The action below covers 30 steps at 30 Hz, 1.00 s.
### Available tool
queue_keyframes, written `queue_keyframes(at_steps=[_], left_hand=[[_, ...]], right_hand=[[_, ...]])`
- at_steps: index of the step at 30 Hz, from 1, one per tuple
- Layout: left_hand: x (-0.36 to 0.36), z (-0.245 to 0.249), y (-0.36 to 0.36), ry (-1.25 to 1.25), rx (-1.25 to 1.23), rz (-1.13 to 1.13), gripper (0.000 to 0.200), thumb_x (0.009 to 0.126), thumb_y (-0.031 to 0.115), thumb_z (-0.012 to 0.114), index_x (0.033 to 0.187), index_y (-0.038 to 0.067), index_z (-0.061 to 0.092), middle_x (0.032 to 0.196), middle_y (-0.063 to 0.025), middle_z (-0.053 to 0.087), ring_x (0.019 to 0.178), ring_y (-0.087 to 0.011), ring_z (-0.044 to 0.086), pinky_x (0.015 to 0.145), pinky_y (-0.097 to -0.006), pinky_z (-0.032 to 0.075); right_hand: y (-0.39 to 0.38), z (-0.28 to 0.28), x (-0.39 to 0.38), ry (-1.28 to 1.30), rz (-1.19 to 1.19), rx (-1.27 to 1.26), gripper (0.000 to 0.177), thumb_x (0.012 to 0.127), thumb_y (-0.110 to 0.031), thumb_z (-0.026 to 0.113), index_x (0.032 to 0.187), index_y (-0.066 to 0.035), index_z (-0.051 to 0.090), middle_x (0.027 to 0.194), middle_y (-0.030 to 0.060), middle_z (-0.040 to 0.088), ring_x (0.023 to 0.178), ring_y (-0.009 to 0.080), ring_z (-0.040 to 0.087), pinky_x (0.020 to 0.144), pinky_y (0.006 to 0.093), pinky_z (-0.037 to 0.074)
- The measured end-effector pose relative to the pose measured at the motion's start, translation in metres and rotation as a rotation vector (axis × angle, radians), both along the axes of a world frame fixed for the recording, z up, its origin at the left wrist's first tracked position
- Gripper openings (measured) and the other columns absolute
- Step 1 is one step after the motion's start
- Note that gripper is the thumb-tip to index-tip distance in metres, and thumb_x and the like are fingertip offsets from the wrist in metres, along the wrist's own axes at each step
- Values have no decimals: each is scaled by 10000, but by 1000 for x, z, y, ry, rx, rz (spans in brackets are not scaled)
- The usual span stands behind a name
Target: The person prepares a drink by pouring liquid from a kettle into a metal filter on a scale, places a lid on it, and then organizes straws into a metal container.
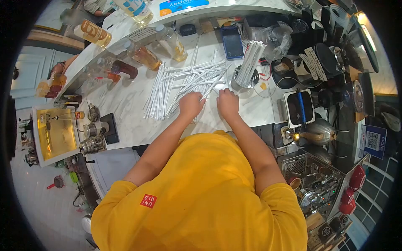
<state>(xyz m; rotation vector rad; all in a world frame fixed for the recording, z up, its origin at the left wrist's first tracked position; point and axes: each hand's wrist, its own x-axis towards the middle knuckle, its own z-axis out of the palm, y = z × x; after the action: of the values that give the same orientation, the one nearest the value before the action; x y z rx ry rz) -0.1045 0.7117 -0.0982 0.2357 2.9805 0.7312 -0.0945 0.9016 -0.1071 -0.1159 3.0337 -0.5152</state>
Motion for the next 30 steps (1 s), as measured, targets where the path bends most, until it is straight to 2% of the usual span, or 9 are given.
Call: queue_keyframes(at_steps=[5, 7, 13, 17, 20, 22, 25, 27, 30], left_hand=[[-2, 18, -6, -155, 103, 106, 250, 880, 326, 791, 979, 97, 821, 841, -145, 765, 802, -352, 733, 730, -461, 565], [1, 22, -21, -183, 163, 164, 275, 883, 341, 791, 999, 95, 825, 843, -149, 770, 788, -343, 737, 730, -441, 570], [6, 11, -66, -164, 291, 210, 329, 888, 346, 810, 1044, 56, 815, 802, -147, 768, 724, -280, 742, 707, -370, 570], [12, 21, -77, -207, 415, 176, 334, 898, 292, 819, 1082, 14, 793, 805, -132, 776, 700, -207, 729, 700, -323, 560], [21, 30, -80, -283, 521, 162, 306, 893, 284, 827, 1066, 34, 792, 823, -116, 779, 708, -197, 725, 687, -324, 556], [27, 32, -78, -292, 575, 153, 283, 890, 275, 830, 1043, 40, 792, 826, -107, 776, 704, -193, 712, 676, -327, 551], [35, 35, -74, -250, 585, 134, 263, 891, 249, 832, 1011, 20, 783, 816, -98, 763, 680, -171, 670, 669, -317, 539], [33, 43, -67, -260, 553, 130, 261, 890, 243, 833, 999, 12, 779, 815, -94, 753, 672, -165, 640, 670, -315, 534], [26, 51, -50, -169, 621, 79, 239, 887, 226, 834, 983, 14, 779, 829, -90, 748, 696, -164, 629, 685, -316, 532]], right_hand=[[3, -23, -5, -10, -22, 47, 187, 905, -197, 723, 1038, -68, 752, 978, 124, 724, 940, 319, 695, 821, 476, 555], [0, 10, 2, 29, -35, -16, 142, 899, -182, 724, 996, -82, 753, 923, 99, 710, 945, 305, 692, 794, 478, 543], [-11, 94, 14, 328, -243, -666, 285, 836, -53, 799, 1118, -44, 758, 898, 118, 707, 875, 266, 664, 770, 374, 521], [-19, 113, 17, 440, -437, -889, 260, 880, -55, 790, 1136, -36, 744, 975, 78, 710, 885, 192, 653, 812, 332, 522], [-13, 135, 20, 557, -511, -1234, 363, 912, 21, 728, 1269, -20, 672, 1051, 29, 670, 951, 122, 644, 861, 279, 536], [9, 162, 18, 644, -506, -1152, 393, 932, 47, 697, 1315, 1, 623, 1155, 57, 629, 945, 102, 636, 833, 236, 528], [39, 217, -5, 952, -411, -1000, 456, 932, 65, 696, 1369, 7, 578, 1129, 61, 647, 921, 101, 632, 825, 239, 527], [57, 233, -20, 976, -363, -961, 488, 922, 50, 705, 1389, -2, 573, 1086, 57, 657, 921, 110, 643, 833, 257, 540], [79, 222, -46, 905, -357, -580, 578, 888, 24, 722, 1439, -60, 568, 950, 42, 655, 879, 112, 647, 821, 286, 561]])
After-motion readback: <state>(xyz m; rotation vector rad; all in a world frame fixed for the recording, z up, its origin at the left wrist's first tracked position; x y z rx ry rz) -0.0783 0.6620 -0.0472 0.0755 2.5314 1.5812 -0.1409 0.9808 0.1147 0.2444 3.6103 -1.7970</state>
